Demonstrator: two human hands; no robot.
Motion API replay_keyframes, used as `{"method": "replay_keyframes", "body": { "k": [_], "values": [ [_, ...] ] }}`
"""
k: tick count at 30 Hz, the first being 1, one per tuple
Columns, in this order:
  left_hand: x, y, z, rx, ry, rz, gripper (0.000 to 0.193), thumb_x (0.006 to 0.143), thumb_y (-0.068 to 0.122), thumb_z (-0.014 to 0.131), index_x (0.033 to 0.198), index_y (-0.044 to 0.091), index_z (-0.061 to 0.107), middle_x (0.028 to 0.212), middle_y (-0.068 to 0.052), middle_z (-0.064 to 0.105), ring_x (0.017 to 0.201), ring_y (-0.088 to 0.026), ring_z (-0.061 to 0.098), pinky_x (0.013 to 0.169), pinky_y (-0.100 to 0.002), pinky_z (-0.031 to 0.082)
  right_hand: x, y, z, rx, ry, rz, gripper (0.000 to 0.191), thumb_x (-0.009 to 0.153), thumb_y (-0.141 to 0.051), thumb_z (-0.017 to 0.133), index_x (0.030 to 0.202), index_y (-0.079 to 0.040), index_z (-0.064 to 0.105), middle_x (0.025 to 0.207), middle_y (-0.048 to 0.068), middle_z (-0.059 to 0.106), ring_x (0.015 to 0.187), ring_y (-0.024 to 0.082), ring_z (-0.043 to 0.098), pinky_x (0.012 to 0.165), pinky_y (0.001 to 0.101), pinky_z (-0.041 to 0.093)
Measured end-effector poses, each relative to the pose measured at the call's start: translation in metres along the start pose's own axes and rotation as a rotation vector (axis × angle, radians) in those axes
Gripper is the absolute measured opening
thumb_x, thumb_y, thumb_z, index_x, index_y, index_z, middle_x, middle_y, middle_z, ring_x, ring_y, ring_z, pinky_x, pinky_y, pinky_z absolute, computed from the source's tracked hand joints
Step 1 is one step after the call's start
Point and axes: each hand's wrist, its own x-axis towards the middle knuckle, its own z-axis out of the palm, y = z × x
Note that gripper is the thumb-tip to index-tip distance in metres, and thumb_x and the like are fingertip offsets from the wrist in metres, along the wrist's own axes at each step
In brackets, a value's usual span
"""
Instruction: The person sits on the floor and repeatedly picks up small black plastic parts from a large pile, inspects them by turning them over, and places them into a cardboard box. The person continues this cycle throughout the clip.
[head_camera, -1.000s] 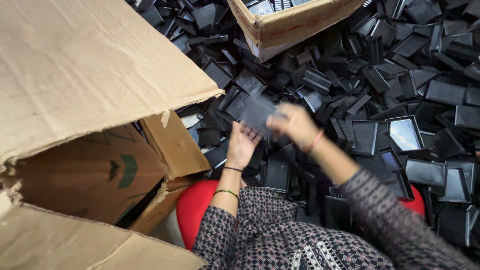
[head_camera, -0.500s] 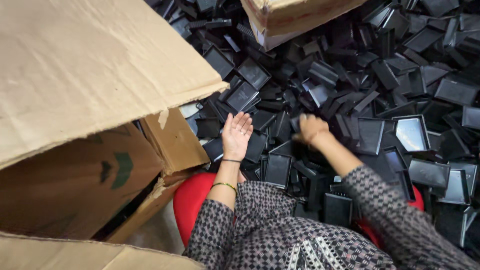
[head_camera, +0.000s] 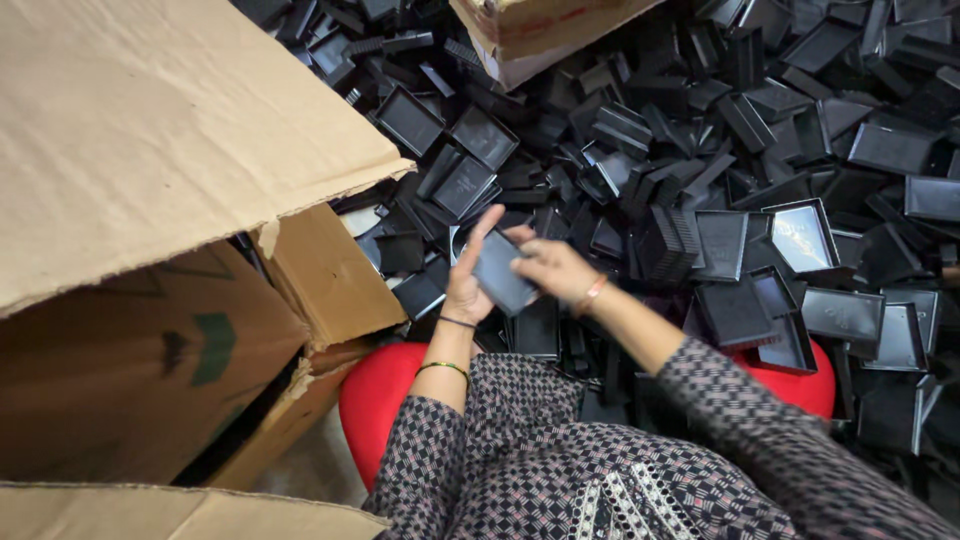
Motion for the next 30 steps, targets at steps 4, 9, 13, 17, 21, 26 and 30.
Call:
{"method": "replay_keyframes", "body": {
  "k": [4, 9, 13, 17, 21, 26, 30],
  "values": [
    [0.003, 0.027, -0.022, -0.076, 0.380, 0.325, 0.057, 0.096, 0.046, 0.069, 0.134, 0.008, 0.053, 0.102, -0.010, 0.066, 0.095, -0.025, 0.065, 0.087, -0.041, 0.054, 0.020, 0.028, 0.007, -0.473, 0.255, -0.086, 0.050, 0.090, -0.041, 0.079, 0.120, -0.003, 0.068, 0.090, 0.008, 0.073, 0.080, 0.018, 0.071, 0.076, 0.0367, 0.060],
    [0.013, 0.028, -0.052, -0.219, 0.617, 0.336, 0.050, 0.099, 0.049, 0.065, 0.122, 0.005, 0.063, 0.103, -0.009, 0.069, 0.091, -0.025, 0.068, 0.083, -0.039, 0.058, 0.027, 0.048, -0.024, -1.286, 0.444, -0.407, 0.105, 0.051, -0.045, 0.090, 0.138, -0.005, 0.046, 0.092, 0.026, 0.071, 0.083, 0.048, 0.069, 0.073, 0.0532, 0.057],
    [0.013, 0.014, -0.043, -0.111, 0.402, 0.036, 0.045, 0.098, 0.043, 0.066, 0.120, 0.004, 0.063, 0.106, -0.013, 0.073, 0.094, -0.027, 0.072, 0.081, -0.042, 0.060, 0.027, 0.033, -0.048, -0.976, 0.294, -0.080, 0.082, 0.076, -0.030, 0.082, 0.149, -0.012, 0.048, 0.093, 0.031, 0.069, 0.087, 0.048, 0.067, 0.080, 0.0516, 0.054],
    [0.009, 0.015, -0.022, -0.043, 0.281, -0.248, 0.053, 0.097, 0.049, 0.063, 0.121, 0.003, 0.067, 0.110, -0.017, 0.075, 0.096, -0.028, 0.073, 0.080, -0.042, 0.061, 0.005, 0.003, -0.060, -0.852, 0.596, -0.036, 0.039, 0.091, -0.024, 0.070, 0.126, -0.008, 0.066, 0.098, 0.022, 0.074, 0.091, 0.038, 0.073, 0.083, 0.0440, 0.058],
    [0.011, 0.005, -0.007, 0.078, 0.471, -0.473, 0.068, 0.092, 0.065, 0.054, 0.114, 0.002, 0.065, 0.108, -0.021, 0.076, 0.093, -0.028, 0.074, 0.080, -0.039, 0.060, -0.032, -0.017, -0.036, -0.777, 0.507, -0.424, 0.035, 0.089, -0.016, 0.070, 0.122, -0.005, 0.067, 0.108, 0.020, 0.074, 0.096, 0.034, 0.074, 0.084, 0.0399, 0.059],
    [0.010, -0.010, -0.010, 0.080, 0.349, -0.121, 0.065, 0.093, 0.058, 0.069, 0.118, -0.002, 0.067, 0.108, -0.012, 0.073, 0.094, -0.023, 0.071, 0.090, -0.038, 0.059, -0.050, -0.022, 0.022, -0.530, 0.225, -0.581, 0.051, 0.083, -0.018, 0.081, 0.127, -0.003, 0.061, 0.130, 0.022, 0.064, 0.111, 0.035, 0.069, 0.092, 0.0389, 0.056],
    [0.008, -0.010, -0.012, 0.389, 0.320, 0.092, 0.064, 0.095, 0.058, 0.069, 0.125, 0.001, 0.065, 0.117, -0.012, 0.071, 0.105, -0.023, 0.067, 0.096, -0.039, 0.053, -0.034, -0.019, 0.041, -0.480, 0.312, -0.690, 0.057, 0.088, -0.024, 0.081, 0.134, 0.000, 0.057, 0.135, 0.022, 0.062, 0.126, 0.034, 0.062, 0.103, 0.0390, 0.049]
  ]
}}
